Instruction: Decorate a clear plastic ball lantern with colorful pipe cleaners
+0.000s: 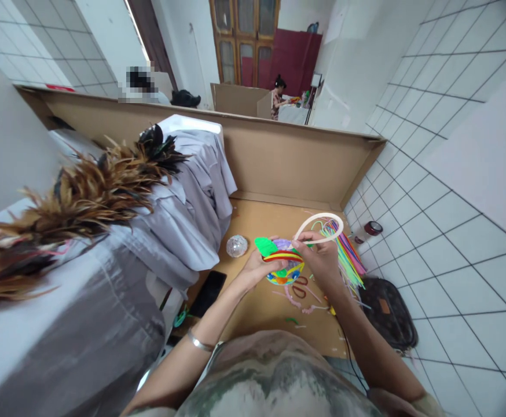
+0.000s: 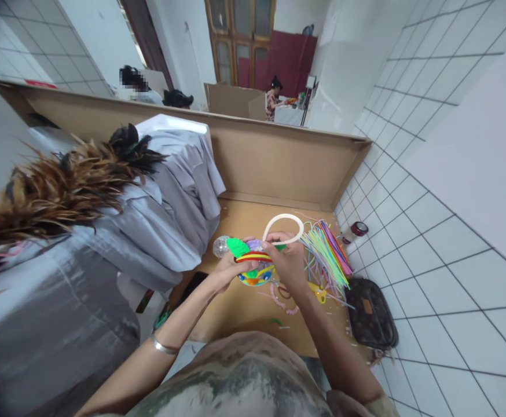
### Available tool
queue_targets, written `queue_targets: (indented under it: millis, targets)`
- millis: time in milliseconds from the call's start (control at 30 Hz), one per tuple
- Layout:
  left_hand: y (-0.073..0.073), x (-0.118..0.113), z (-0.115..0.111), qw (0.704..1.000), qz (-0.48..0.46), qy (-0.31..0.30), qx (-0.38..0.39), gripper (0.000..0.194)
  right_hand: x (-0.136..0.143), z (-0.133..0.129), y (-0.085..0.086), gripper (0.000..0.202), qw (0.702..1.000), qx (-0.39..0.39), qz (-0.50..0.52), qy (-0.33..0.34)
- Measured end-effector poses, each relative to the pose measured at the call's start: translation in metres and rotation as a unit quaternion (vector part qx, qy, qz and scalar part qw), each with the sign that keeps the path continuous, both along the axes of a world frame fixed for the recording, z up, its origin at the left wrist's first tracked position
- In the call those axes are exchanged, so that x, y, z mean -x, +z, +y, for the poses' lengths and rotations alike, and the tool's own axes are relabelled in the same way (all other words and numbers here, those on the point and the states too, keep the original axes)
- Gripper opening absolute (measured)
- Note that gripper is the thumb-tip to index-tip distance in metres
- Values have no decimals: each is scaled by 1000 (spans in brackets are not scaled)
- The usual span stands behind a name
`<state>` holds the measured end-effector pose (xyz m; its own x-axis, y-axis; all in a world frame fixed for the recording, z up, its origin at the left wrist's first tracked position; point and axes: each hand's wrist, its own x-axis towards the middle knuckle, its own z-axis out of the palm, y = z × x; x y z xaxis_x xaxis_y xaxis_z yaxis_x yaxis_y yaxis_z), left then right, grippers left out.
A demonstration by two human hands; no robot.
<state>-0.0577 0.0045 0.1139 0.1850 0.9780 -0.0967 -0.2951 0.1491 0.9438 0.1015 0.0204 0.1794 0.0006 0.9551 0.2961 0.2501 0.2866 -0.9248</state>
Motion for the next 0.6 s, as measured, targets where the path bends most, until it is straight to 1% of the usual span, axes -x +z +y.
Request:
queue_targets:
  millis: [133, 233, 333, 600]
  targets:
    - [8, -2, -1, 1000, 3, -8, -13, 86, -4, 1, 4, 10, 999, -16, -18, 22]
    - [12, -3, -3, 1000, 6, -7, -21, 86, -6, 0, 6, 11, 999, -13, -10, 34]
    - [14, -3, -4, 1000, 3, -9, -29, 85, -6, 0, 7, 11, 999, -6, -6, 44]
    - [19, -1, -6, 999, 5, -13, -31, 85, -2, 2, 17, 9, 996, -21, -43, 76]
